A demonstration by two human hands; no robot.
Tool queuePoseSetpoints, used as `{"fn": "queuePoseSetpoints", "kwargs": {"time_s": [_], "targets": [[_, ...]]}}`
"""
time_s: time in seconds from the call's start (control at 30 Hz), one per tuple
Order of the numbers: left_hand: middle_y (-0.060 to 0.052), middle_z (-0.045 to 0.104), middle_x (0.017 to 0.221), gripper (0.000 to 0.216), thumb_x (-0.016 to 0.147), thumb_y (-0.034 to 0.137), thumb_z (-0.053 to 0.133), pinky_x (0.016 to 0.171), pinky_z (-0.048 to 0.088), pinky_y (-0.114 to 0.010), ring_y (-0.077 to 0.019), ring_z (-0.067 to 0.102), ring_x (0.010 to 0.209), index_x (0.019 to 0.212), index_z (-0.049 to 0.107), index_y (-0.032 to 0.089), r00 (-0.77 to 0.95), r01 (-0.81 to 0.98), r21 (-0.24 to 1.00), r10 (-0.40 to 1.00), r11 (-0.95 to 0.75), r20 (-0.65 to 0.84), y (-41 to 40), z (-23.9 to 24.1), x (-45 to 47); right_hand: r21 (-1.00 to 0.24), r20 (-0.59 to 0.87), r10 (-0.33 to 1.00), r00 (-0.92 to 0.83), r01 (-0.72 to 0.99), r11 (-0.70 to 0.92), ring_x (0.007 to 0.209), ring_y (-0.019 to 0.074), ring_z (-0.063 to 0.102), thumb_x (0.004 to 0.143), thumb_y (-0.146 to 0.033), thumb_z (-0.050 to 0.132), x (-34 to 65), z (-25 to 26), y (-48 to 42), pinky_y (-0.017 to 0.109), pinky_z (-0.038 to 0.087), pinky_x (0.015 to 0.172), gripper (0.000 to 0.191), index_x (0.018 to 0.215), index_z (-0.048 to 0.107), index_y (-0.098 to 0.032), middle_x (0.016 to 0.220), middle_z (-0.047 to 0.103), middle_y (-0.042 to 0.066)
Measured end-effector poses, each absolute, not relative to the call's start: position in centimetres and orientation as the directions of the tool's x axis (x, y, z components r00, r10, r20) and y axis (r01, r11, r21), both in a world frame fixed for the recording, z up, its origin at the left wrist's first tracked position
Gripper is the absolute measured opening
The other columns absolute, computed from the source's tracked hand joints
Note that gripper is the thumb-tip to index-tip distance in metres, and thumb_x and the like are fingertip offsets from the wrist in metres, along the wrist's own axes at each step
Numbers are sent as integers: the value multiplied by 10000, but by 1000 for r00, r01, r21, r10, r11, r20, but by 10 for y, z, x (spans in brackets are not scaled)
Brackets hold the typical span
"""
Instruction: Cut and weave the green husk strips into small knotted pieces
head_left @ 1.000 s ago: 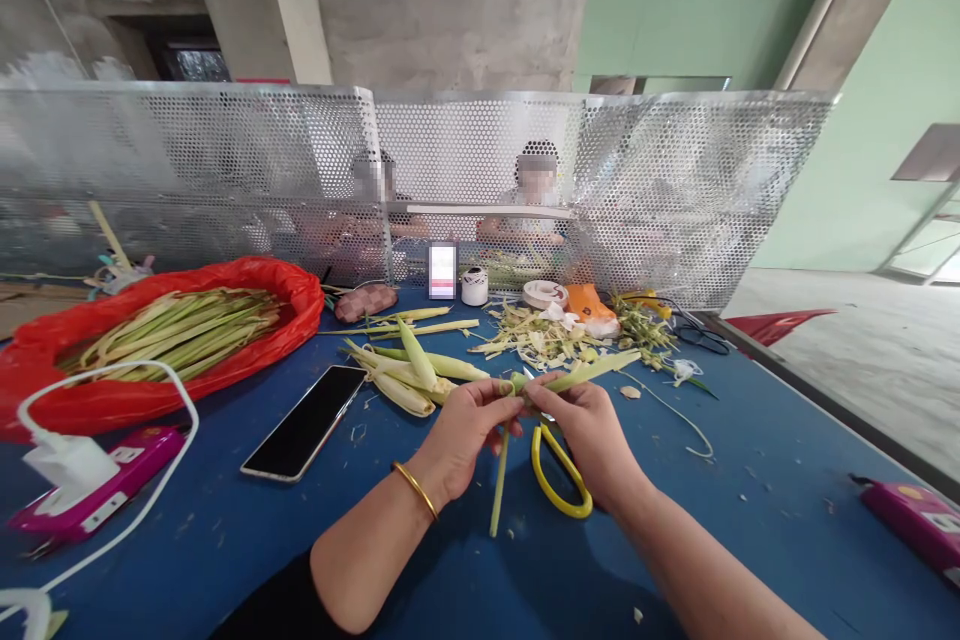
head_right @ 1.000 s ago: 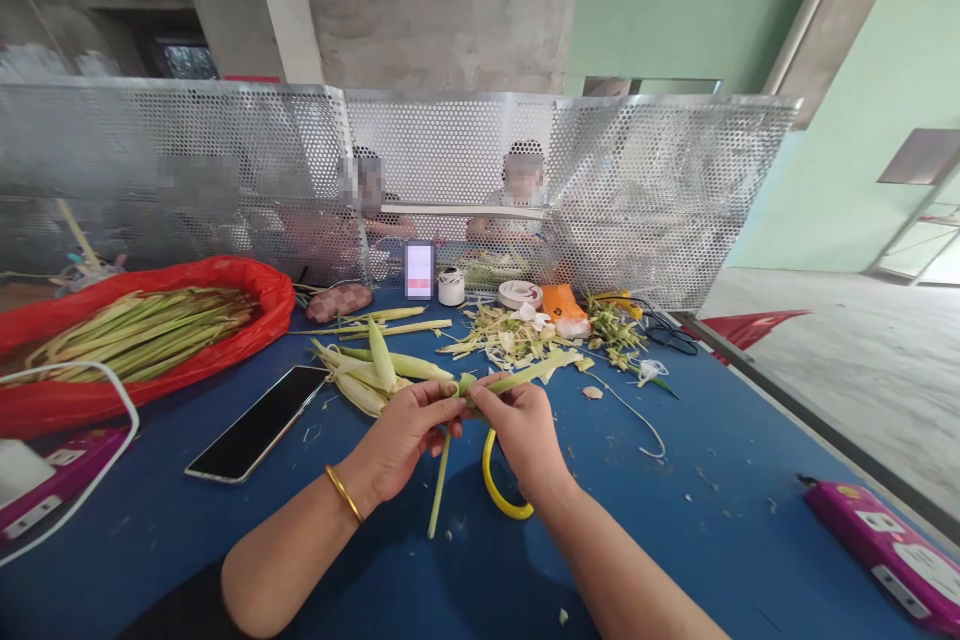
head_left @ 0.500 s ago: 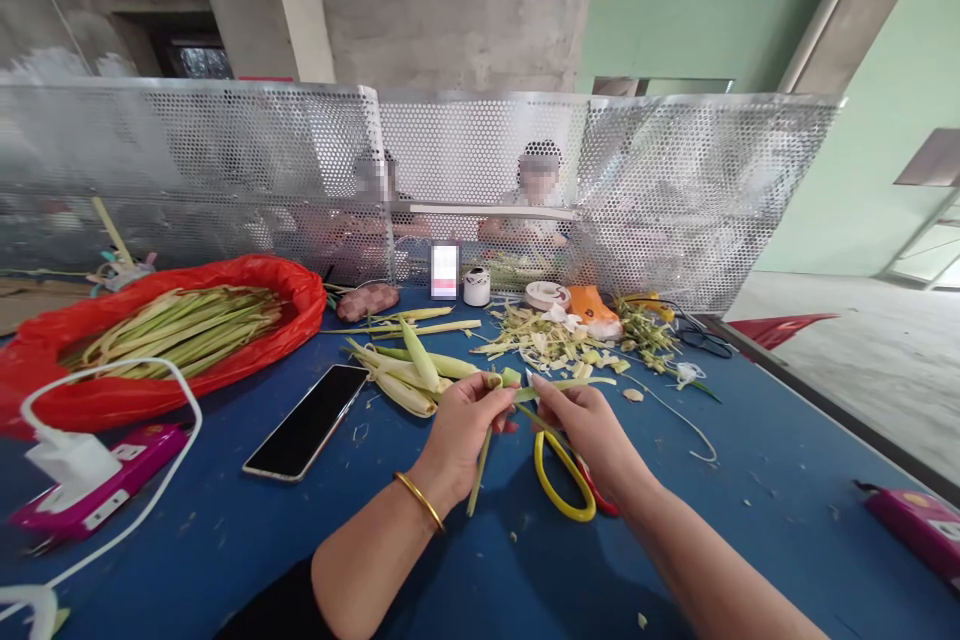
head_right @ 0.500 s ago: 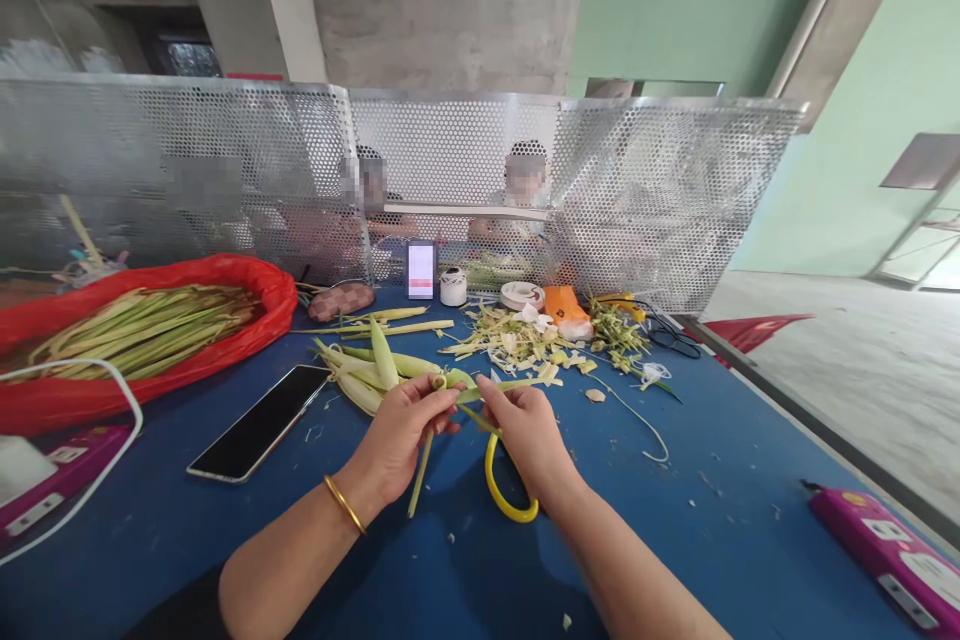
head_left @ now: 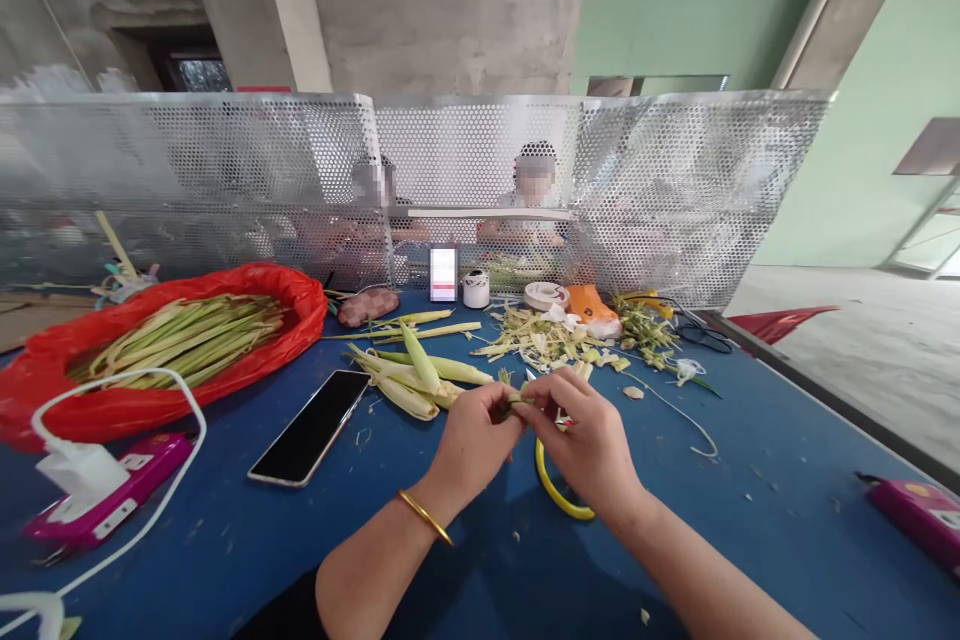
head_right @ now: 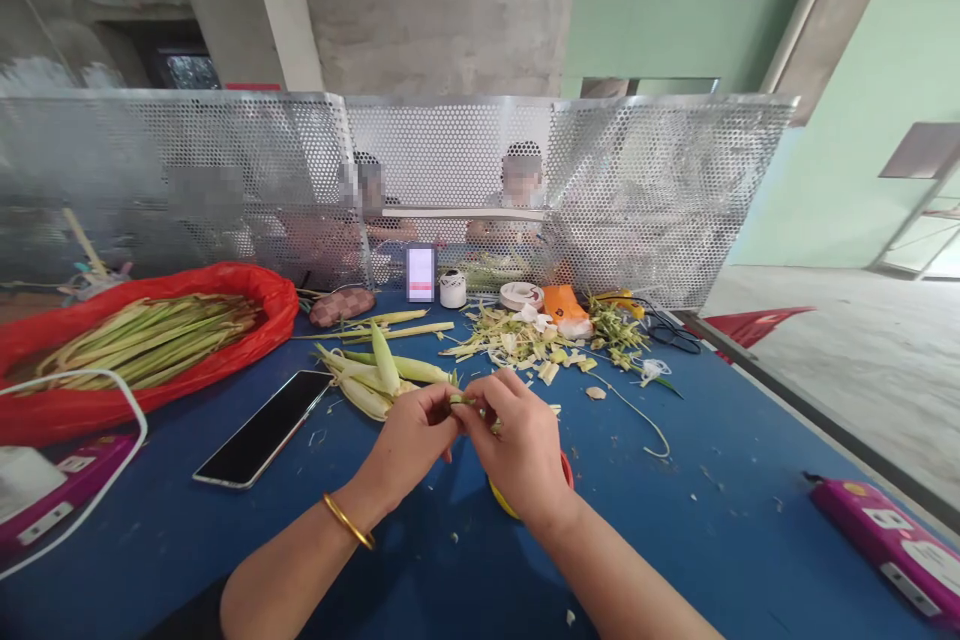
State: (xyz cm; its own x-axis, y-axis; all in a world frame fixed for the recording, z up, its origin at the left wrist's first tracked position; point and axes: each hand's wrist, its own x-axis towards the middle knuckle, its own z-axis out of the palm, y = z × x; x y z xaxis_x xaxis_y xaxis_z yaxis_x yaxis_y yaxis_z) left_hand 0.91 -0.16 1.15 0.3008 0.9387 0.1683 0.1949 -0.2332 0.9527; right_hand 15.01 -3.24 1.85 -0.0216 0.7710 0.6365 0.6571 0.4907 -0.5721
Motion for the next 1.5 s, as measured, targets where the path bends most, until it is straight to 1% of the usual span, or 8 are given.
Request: {"fn": "queuePoseSetpoints", "kwargs": {"time_s": [0.3, 0.5, 0.7, 0.97, 1.1, 1.33, 1.43, 1.5], "targets": [[43, 481, 518, 103, 747, 226, 552, 501, 313, -217, -108, 433, 502, 663, 590, 182, 302, 298, 891, 919, -344, 254, -3, 13, 11, -747, 430, 896, 110, 601, 285, 513, 126, 487, 811, -315, 604, 145, 23, -31, 225, 352, 458, 189, 665, 602, -196, 589, 566, -8], [20, 525, 540, 114, 694, 155, 586, 521, 348, -230, -116, 460, 532, 583, 567, 174, 292, 127, 944, 921, -305, 258, -3, 15, 10, -251, 742, 627, -237, 769, 588, 632, 148, 555, 898, -186, 485, 138, 31, -31, 274, 398, 612, 191, 774, 630, -196, 717, 613, 29], [13, 574, 607, 234, 628, 267, 787, 413, 349, -180, -43, 406, 435, 646, 591, 141, 291, -366, 888, 940, 280, -176, 9, 23, 3, -298, 806, 578, -130, 754, 586, 767, 177, 618, 927, -229, 505, 174, 41, -24, 303, 455, 713, 123, 887, 619, -212, 831, 672, 41], [0, 577, 613, 123, 693, 145, 734, 413, 376, -115, -3, 425, 418, 676, 623, 96, 365, -507, 662, 833, 552, -415, 15, 19, 2, 176, 742, 433, -512, 772, 611, 840, 220, 633, 912, -154, 525, 198, 20, -15, 348, 434, 765, 205, 1090, 622, -185, 932, 690, 86], [8, 589, 599, 170, 654, 193, 773, 389, 374, -146, -28, 440, 417, 655, 620, 118, 274, -455, 795, 912, 401, -304, 13, 17, 5, -4, 708, 523, -475, 738, 674, 660, 174, 624, 932, -190, 492, 184, 14, -23, 297, 452, 656, 225, 1118, 616, -173, 771, 681, 49], [34, 542, 521, 202, 674, 303, 732, 397, 408, -205, -62, 433, 384, 641, 609, 146, 217, -236, 962, 973, 135, -83, 8, 19, 5, -789, 429, 842, -326, 319, 525, 792, 194, 670, 949, -298, 459, 172, 18, -36, 287, 533, 702, 261, 1031, 694, -221, 900, 701, 65], [34, 542, 519, 208, 684, 318, 712, 400, 402, -209, -68, 440, 382, 631, 597, 153, 231, -188, 977, 971, 102, -57, 8, 20, 5, -793, 463, 824, -327, 262, 550, 847, 202, 677, 919, -270, 511, 172, 19, -37, 303, 541, 749, 216, 1061, 667, -226, 992, 705, 75], [38, 538, 506, 194, 687, 316, 699, 409, 402, -211, -77, 447, 387, 639, 601, 156, 252, -143, 988, 967, 64, -26, 8, 19, 6, -639, 588, 736, -337, 364, 677, 762, 177, 664, 897, -211, 535, 172, 18, -37, 276, 525, 685, 167, 989, 673, -224, 878, 703, 58]]}}
